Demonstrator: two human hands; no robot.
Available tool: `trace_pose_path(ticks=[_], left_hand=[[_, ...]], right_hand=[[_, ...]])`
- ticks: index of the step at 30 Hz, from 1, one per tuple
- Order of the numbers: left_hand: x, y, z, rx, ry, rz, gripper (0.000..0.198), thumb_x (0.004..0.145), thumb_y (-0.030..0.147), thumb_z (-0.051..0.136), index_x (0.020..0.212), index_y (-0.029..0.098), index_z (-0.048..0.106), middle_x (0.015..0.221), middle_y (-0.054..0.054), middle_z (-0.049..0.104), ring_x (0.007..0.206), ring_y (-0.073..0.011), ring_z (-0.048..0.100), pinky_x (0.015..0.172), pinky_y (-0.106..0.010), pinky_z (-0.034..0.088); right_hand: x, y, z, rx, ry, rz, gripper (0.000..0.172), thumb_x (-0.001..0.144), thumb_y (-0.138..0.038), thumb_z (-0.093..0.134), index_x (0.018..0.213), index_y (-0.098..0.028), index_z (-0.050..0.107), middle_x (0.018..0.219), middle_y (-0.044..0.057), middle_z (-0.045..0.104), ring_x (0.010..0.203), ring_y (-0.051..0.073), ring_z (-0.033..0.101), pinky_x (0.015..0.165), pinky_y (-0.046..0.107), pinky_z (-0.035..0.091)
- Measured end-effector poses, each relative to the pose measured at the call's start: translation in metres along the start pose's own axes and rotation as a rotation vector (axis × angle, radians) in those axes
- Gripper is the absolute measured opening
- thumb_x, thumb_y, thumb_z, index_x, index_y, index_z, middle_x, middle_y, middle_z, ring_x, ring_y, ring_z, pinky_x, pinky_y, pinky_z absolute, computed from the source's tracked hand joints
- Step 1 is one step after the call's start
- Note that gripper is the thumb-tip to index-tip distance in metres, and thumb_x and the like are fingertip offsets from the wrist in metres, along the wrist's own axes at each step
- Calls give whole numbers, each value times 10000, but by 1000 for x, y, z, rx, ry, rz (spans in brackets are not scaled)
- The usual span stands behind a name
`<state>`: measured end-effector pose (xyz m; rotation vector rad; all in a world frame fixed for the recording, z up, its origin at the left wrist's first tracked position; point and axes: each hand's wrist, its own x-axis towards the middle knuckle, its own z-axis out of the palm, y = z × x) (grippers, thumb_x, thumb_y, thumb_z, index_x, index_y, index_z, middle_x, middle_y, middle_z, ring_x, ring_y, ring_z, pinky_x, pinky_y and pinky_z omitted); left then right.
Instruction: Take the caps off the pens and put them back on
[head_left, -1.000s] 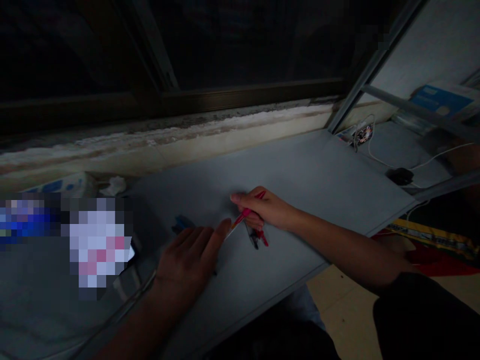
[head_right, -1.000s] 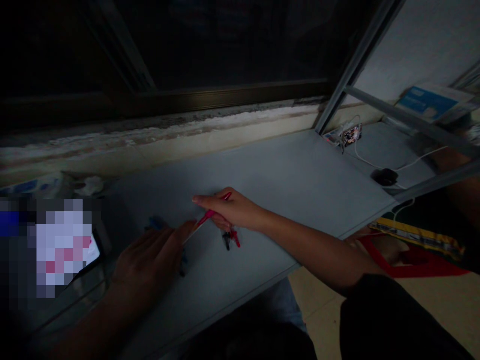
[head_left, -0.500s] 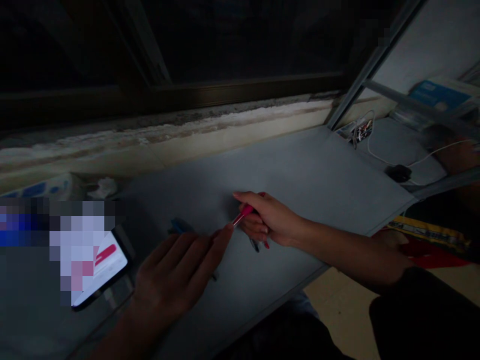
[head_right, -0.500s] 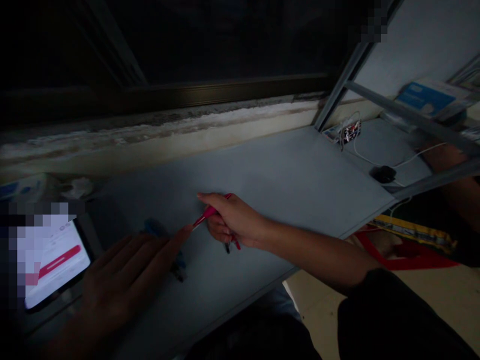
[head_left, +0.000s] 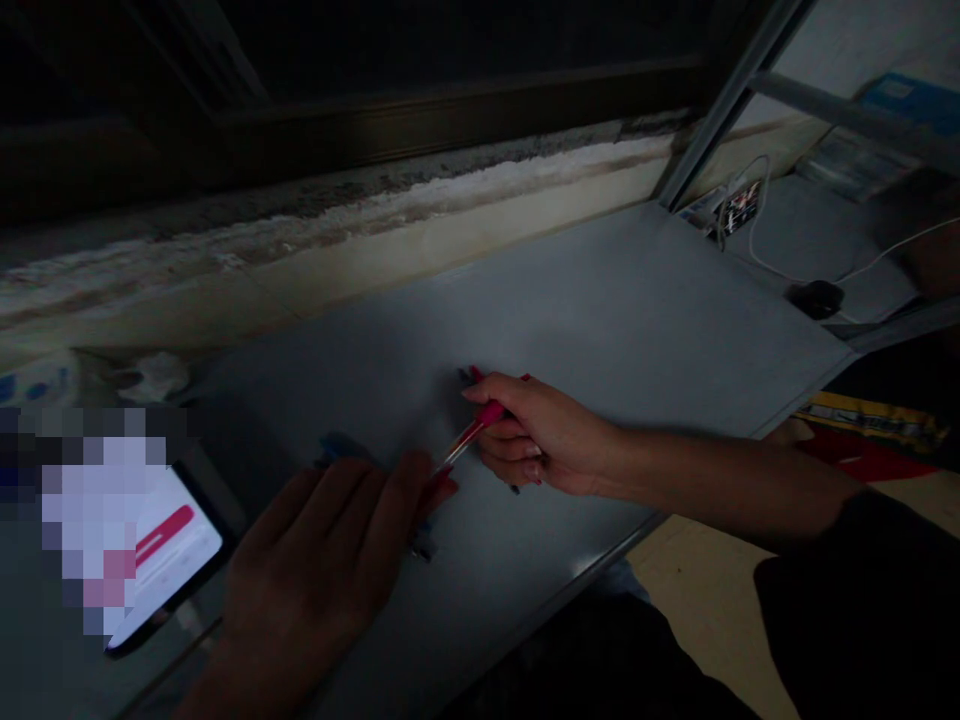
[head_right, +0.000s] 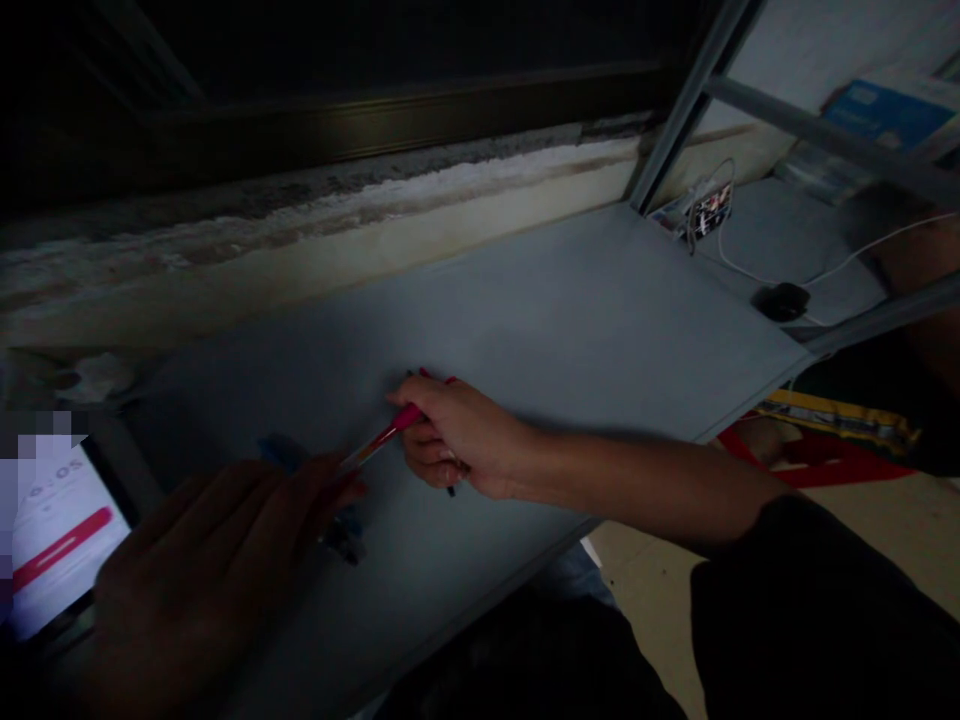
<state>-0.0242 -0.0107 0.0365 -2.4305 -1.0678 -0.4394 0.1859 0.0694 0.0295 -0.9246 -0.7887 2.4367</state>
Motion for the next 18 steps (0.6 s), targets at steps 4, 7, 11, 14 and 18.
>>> trace_pose_path(ticks=[4, 7, 11, 14, 18], left_hand=[[3, 3, -2, -77, -18, -21, 259, 1100, 256, 488, 903, 180, 638, 654, -11, 614, 625, -216, 585, 614, -378, 434], [5, 4, 1, -207, 8, -61, 393, 1120, 225, 389, 774, 216, 575, 636, 2, 622, 570, -183, 560, 596, -359, 429], [0, 4, 11, -366, 7, -231, 412, 1130, 299, 374, 784, 209, 579, 649, 9, 603, 556, -145, 573, 561, -289, 436], [-7, 2, 20, -466, -28, -293, 411, 1122, 284, 342, 822, 206, 612, 665, 16, 612, 540, -135, 582, 548, -265, 447], [-10, -4, 28, -617, -92, -387, 417, 1104, 301, 334, 828, 212, 633, 696, 6, 638, 571, -145, 617, 595, -262, 501]], right_hand=[[-4, 6, 5, -108, 59, -202, 560, 1012, -326, 476, 483, -243, 309, 359, -86, 282, 301, 59, 282, 345, 213, 241], [-8, 6, 4, -309, 57, -387, 557, 1015, -336, 509, 489, -230, 360, 376, -81, 320, 324, 58, 323, 365, 209, 277], [-11, -3, -4, -641, -34, -488, 540, 1028, -449, 546, 556, -197, 477, 468, -49, 467, 406, 65, 414, 429, 210, 348], [-10, -15, -10, -766, -138, -539, 443, 969, -442, 670, 645, -186, 509, 556, -58, 493, 483, 63, 426, 474, 203, 346], [-3, -39, -17, -877, -268, -558, 287, 836, -288, 824, 839, -176, 559, 720, -56, 570, 629, 71, 505, 597, 195, 423]])
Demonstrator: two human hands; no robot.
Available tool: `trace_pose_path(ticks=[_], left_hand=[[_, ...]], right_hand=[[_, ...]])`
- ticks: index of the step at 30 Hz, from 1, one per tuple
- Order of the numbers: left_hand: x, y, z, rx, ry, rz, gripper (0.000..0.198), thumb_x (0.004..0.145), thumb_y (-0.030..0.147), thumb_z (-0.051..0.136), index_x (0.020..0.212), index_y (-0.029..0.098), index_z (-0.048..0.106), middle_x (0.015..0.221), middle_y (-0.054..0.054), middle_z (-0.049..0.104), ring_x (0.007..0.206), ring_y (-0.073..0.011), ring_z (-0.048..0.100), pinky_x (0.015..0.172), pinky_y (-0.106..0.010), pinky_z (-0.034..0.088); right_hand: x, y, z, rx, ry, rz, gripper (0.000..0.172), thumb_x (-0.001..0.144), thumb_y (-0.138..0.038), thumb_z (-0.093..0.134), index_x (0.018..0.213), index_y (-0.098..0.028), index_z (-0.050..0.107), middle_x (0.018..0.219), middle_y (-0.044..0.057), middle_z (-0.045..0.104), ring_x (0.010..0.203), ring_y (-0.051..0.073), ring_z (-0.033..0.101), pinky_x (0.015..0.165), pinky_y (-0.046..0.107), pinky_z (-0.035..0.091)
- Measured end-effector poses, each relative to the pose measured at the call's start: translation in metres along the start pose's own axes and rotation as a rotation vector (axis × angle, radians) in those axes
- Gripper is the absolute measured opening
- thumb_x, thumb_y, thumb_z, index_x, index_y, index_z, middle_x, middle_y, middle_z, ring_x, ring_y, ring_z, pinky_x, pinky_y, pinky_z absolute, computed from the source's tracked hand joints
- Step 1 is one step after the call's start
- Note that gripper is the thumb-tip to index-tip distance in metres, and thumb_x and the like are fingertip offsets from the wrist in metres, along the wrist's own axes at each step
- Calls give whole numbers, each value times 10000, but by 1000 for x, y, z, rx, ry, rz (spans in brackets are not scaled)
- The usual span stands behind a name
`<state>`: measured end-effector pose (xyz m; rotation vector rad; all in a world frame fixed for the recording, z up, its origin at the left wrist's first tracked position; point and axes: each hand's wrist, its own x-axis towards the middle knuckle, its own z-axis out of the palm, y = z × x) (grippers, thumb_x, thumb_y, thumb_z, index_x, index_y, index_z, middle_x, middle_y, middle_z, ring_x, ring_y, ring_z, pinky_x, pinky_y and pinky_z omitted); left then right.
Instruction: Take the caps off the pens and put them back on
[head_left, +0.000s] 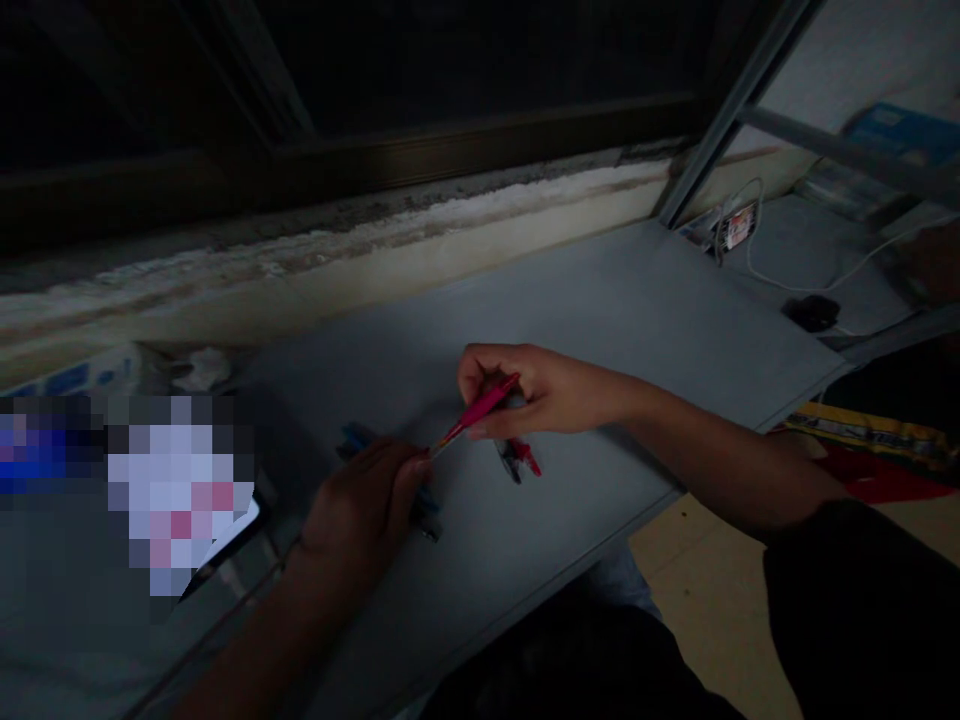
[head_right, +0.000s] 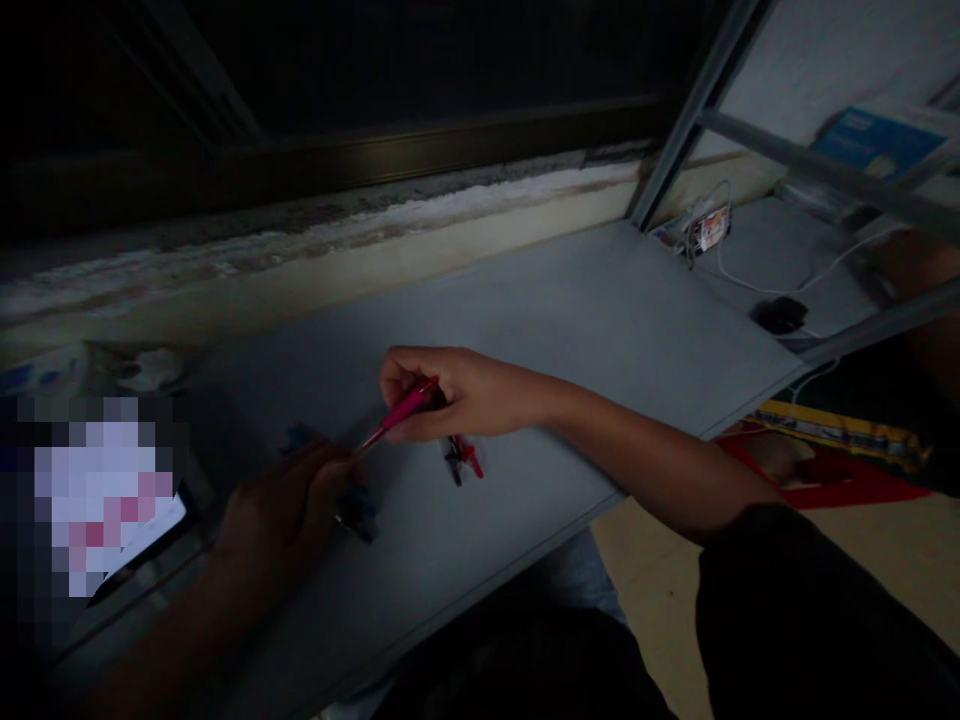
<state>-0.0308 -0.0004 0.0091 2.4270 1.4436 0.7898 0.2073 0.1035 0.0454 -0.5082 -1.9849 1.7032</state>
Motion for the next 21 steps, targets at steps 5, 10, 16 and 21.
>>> trace_pose_path(ticks=[5, 10, 16, 21], left_hand=[[3, -4, -4, 8, 46, -91, 411, 1097, 365, 359, 826, 213, 628, 707, -13, 644, 627, -171, 650, 625, -284, 523], [3, -6, -1, 41, 57, -82, 398, 1089, 347, 367, 840, 204, 643, 735, -20, 659, 640, -171, 657, 621, -289, 531], [1, -11, 9, 52, 63, -63, 326, 1077, 321, 435, 910, 196, 685, 774, -36, 704, 678, -185, 682, 639, -306, 551], [3, -8, 12, 95, 75, -13, 276, 1078, 275, 459, 954, 179, 687, 788, -33, 713, 699, -182, 685, 672, -304, 547]], right_hand=[[8, -2, -23, -177, -125, 131, 269, 933, -393, 718, 840, -149, 653, 705, -10, 660, 642, 99, 601, 612, 209, 456], [0, 5, -20, -205, -41, 48, 237, 908, -372, 753, 969, -154, 682, 784, -3, 709, 686, 105, 625, 650, 219, 467], [-6, 18, -20, -173, 10, 103, 223, 985, -377, 650, 948, -157, 649, 807, 19, 706, 705, 116, 633, 670, 239, 491], [-7, 16, -25, -268, 30, 64, 304, 926, -405, 737, 1074, -155, 645, 918, 37, 730, 740, 116, 624, 648, 226, 452]])
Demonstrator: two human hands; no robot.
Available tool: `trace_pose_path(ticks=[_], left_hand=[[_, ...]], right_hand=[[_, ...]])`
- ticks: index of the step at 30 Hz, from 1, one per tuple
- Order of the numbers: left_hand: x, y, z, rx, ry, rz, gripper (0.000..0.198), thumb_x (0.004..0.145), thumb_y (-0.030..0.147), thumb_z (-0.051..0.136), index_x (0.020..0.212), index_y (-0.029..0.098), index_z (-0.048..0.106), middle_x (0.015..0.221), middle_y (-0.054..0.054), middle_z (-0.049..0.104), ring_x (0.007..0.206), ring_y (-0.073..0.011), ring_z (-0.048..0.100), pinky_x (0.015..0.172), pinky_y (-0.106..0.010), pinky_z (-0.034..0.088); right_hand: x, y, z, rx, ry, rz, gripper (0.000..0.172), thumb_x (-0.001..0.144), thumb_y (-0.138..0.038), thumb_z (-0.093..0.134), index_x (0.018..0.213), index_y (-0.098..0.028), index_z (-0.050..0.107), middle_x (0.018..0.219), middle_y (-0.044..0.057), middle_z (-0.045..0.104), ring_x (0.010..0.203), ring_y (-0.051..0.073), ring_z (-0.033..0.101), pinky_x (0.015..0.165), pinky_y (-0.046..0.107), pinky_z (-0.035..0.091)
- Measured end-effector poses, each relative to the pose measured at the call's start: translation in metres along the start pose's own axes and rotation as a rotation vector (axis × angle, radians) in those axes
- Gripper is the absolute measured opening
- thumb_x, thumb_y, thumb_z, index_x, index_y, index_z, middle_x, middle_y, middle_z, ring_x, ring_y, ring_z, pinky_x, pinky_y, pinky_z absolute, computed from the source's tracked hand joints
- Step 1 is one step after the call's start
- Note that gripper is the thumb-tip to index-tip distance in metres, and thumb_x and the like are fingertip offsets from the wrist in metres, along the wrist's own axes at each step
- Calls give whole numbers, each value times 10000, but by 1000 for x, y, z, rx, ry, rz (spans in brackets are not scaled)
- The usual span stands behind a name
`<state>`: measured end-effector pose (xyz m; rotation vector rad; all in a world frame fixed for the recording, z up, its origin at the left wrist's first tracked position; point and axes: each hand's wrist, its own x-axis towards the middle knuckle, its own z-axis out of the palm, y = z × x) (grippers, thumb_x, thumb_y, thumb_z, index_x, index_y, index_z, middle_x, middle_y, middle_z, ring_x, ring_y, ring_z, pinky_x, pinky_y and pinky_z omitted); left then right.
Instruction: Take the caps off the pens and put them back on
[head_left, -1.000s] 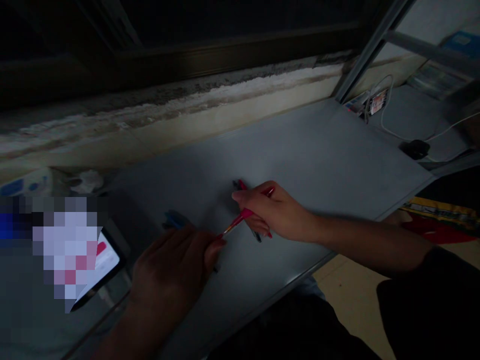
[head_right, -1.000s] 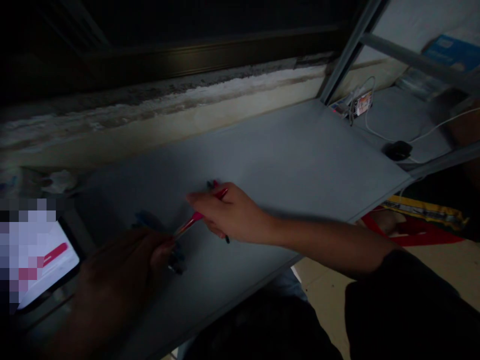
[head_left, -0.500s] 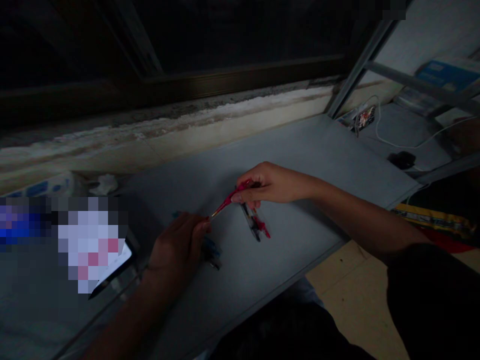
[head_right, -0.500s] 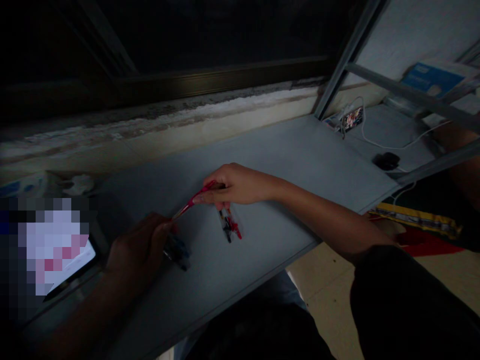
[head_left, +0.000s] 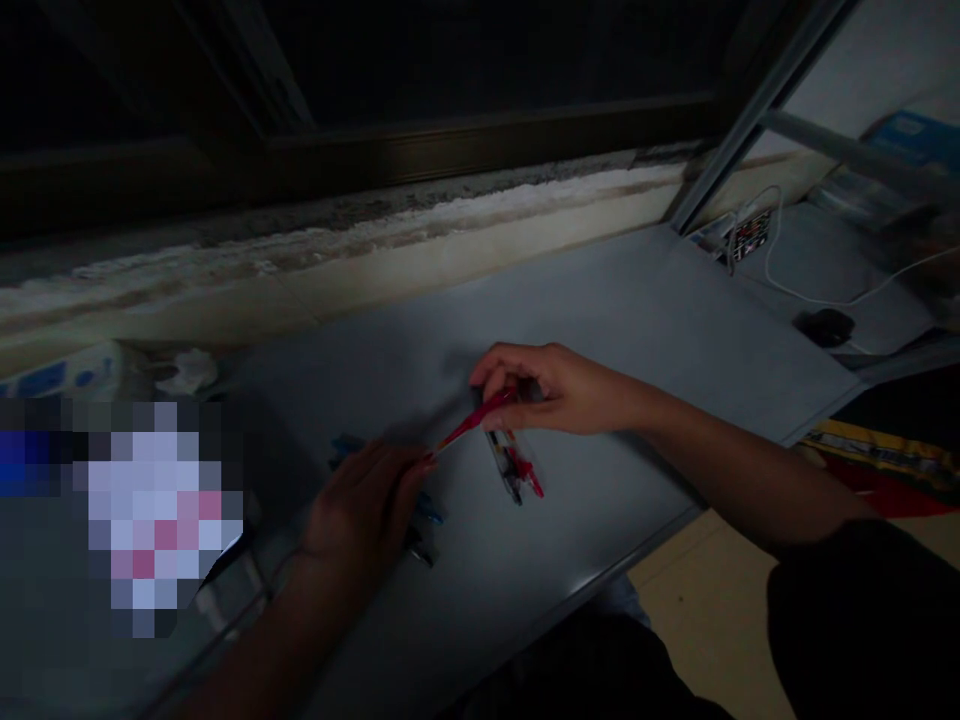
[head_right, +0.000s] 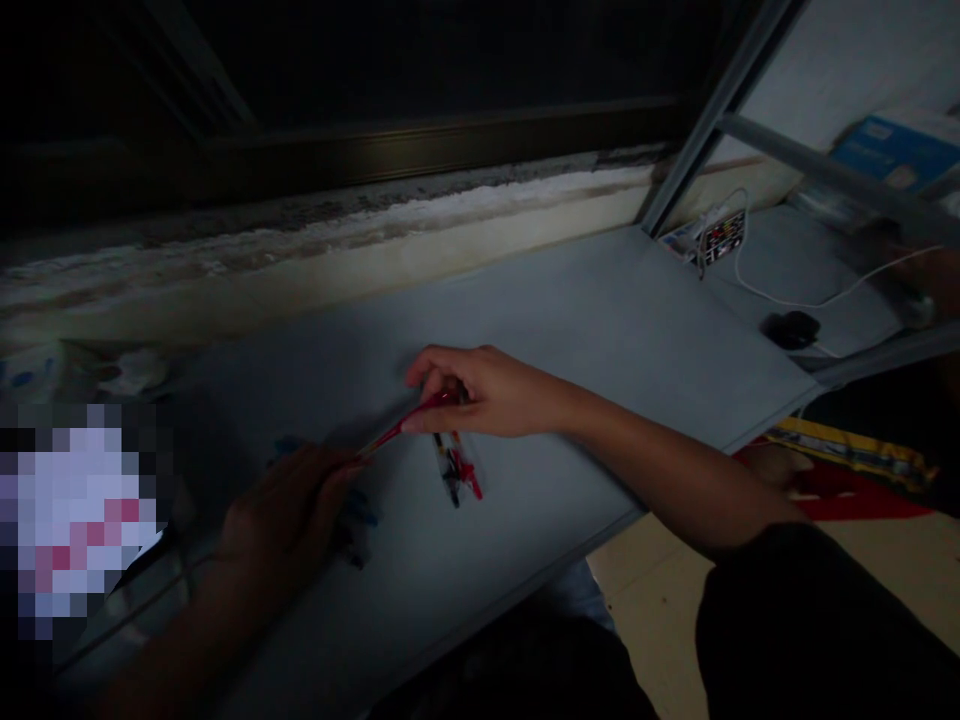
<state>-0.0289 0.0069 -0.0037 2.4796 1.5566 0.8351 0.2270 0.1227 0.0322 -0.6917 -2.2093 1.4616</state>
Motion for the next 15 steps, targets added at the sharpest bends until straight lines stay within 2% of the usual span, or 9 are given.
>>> trace_pose_path(ticks=[2, 4, 6, 8, 13, 15], left_hand=[[-1, 2, -1, 29, 27, 19, 262, 1083, 265, 459, 961, 181, 675, 789, -33, 711, 703, -185, 680, 679, -310, 541], [-3, 5, -1, 62, 45, 39, 239, 1085, 253, 462, 978, 188, 665, 790, -30, 708, 701, -186, 671, 681, -316, 531], [-6, 5, -2, 90, 49, 59, 206, 1082, 236, 473, 1000, 192, 656, 792, -27, 703, 700, -186, 661, 688, -322, 521], [-8, 5, -3, 112, 48, 83, 168, 1075, 221, 492, 1028, 188, 649, 802, -28, 701, 707, -187, 656, 700, -328, 513], [-11, 4, -2, 131, 39, 101, 122, 1080, 227, 515, 1080, 170, 623, 835, -38, 689, 721, -190, 645, 715, -335, 497], [-10, 5, -1, 124, 47, 105, 118, 1082, 240, 520, 1087, 169, 614, 826, -33, 674, 709, -186, 632, 702, -330, 490]], right_hand=[[-1, -2, -2, -18, -39, 35, 310, 1008, -452, 614, 937, -153, 654, 763, 7, 686, 645, 103, 568, 614, 227, 423], [-2, -4, -3, -41, -53, 25, 305, 1020, -425, 597, 889, -156, 652, 728, -5, 657, 640, 101, 551, 630, 227, 427], [-3, -5, -3, -59, -18, -15, 226, 945, -375, 714, 975, -158, 658, 849, 14, 690, 726, 111, 587, 668, 225, 451], [-4, -6, -3, -58, 24, -34, 305, 878, -360, 792, 1065, -163, 654, 970, 39, 718, 803, 125, 615, 686, 224, 463], [-4, -7, -2, -35, -31, 18, 285, 1026, -403, 594, 956, -146, 696, 770, 14, 697, 677, 110, 584, 654, 226, 441], [-4, -7, -2, -39, -5, -6, 248, 1003, -375, 637, 1028, -141, 717, 812, 21, 712, 709, 119, 602, 684, 235, 458]])
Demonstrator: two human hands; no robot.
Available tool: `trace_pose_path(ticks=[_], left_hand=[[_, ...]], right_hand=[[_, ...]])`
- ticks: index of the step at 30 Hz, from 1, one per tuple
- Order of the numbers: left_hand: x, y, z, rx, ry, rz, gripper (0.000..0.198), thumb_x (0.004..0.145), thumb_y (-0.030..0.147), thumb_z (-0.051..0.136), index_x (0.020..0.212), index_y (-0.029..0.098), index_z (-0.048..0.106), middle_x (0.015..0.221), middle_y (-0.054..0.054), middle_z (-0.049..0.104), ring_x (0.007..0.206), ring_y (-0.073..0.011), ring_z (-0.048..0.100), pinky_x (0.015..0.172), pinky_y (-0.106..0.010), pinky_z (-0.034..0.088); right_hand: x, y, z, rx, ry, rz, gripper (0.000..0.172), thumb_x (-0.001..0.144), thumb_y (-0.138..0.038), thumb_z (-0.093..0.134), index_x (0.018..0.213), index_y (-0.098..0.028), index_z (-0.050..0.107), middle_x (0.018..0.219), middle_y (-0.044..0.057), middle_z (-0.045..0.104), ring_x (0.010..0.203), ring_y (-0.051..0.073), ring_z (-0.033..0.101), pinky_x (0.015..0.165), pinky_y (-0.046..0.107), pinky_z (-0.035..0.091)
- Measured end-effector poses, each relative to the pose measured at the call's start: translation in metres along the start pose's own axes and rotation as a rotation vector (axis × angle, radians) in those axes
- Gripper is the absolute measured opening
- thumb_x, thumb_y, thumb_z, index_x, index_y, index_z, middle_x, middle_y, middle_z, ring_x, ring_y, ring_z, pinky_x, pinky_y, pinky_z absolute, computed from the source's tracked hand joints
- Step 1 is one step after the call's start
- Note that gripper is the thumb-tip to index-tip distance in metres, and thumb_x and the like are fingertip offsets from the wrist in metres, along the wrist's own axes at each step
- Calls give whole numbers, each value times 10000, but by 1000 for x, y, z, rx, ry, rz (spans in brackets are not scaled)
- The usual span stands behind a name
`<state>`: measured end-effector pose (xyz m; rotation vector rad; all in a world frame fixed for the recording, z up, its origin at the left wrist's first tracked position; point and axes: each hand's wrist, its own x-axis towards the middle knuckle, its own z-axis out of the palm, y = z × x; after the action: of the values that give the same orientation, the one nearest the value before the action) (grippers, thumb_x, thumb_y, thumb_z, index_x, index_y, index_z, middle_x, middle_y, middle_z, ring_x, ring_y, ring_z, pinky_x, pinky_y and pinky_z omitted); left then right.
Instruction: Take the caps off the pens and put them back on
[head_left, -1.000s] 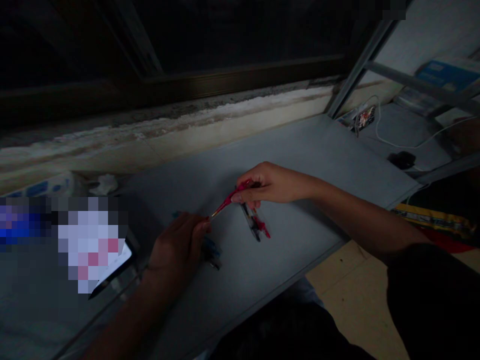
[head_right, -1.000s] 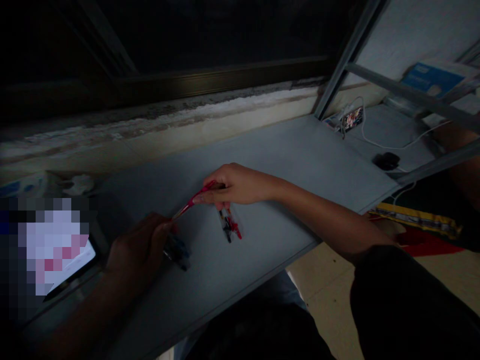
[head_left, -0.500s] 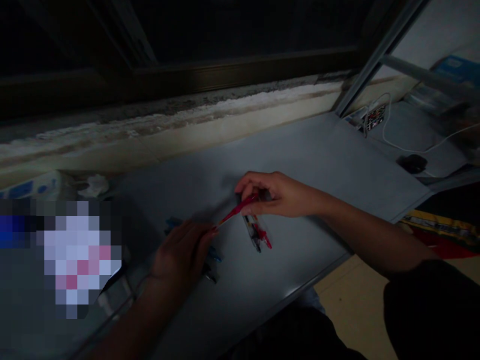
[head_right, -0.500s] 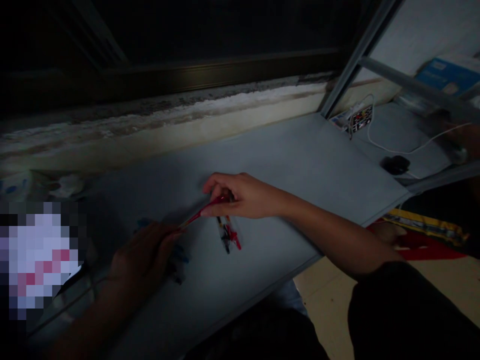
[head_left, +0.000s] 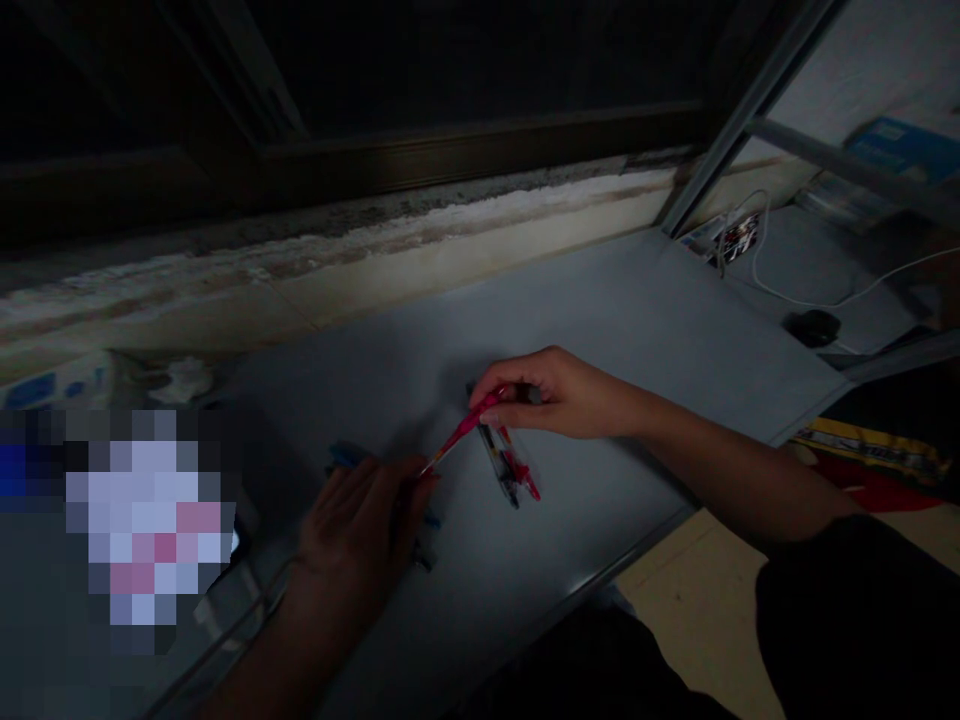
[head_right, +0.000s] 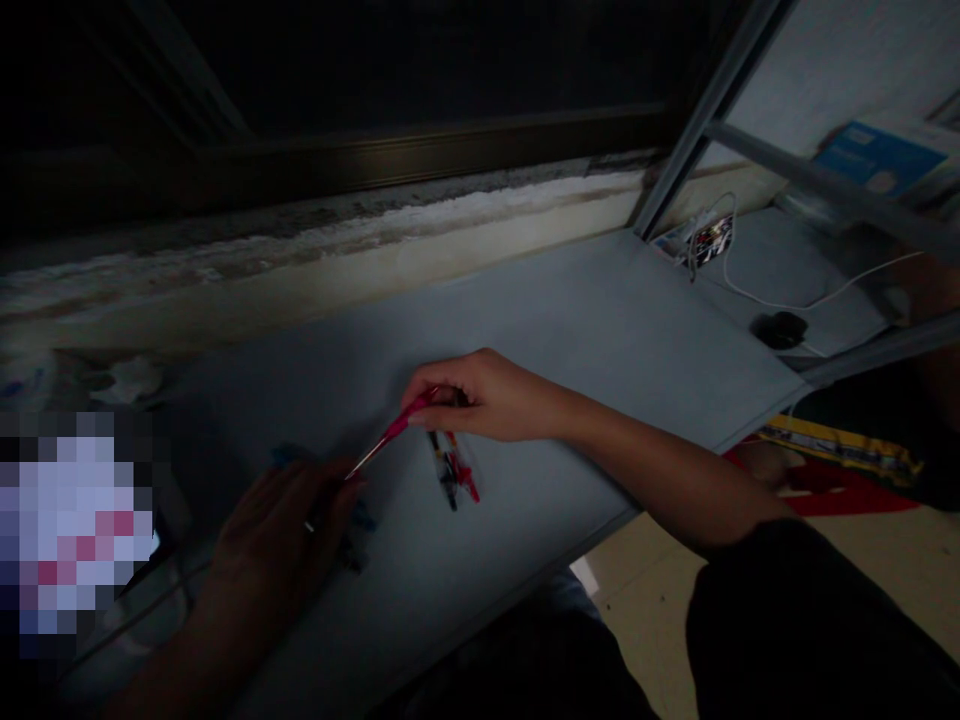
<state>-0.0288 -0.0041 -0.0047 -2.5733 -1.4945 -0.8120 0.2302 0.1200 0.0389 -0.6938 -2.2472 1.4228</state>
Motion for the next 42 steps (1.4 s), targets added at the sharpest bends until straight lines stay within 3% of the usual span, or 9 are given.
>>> trace_pose_path(ticks=[11, 21, 27, 36, 42], left_hand=[[4, 3, -4, -76, -29, -4, 103, 1054, 173, 517, 1056, 176, 620, 876, -41, 672, 780, -200, 623, 724, -347, 453], [1, -2, 1, -144, -50, -65, 121, 1050, 230, 529, 1075, 203, 644, 910, -33, 699, 813, -204, 646, 765, -346, 463], [5, -1, 0, -149, -14, -51, 122, 1056, 244, 520, 1055, 206, 636, 887, -22, 691, 772, -194, 641, 741, -338, 462], [0, -4, 3, -154, -28, -81, 157, 1064, 276, 509, 1057, 202, 647, 881, -26, 688, 782, -196, 652, 743, -341, 487], [2, -3, 3, -148, -19, -44, 175, 1076, 249, 493, 1098, 195, 658, 880, -29, 699, 779, -191, 662, 748, -339, 485]], right_hand=[[-3, -5, -2, 176, 89, -71, 191, 946, -297, 724, 1049, -138, 696, 918, 51, 725, 823, 140, 661, 774, 267, 515], [1, 2, -5, 237, 308, -121, 279, 906, -377, 793, 1048, -163, 682, 741, -30, 601, 646, 85, 540, 616, 214, 433], [3, 5, -10, 227, 398, -151, 304, 899, -374, 800, 1061, -157, 662, 720, -47, 582, 629, 72, 520, 609, 208, 434], [-1, 0, -11, 212, 344, -93, 249, 935, -351, 762, 1055, -149, 680, 750, -25, 621, 667, 83, 573, 659, 216, 475], [-2, 4, 1, 211, 140, -67, 278, 924, -375, 765, 1053, -141, 687, 741, -12, 660, 662, 101, 600, 664, 233, 485]])
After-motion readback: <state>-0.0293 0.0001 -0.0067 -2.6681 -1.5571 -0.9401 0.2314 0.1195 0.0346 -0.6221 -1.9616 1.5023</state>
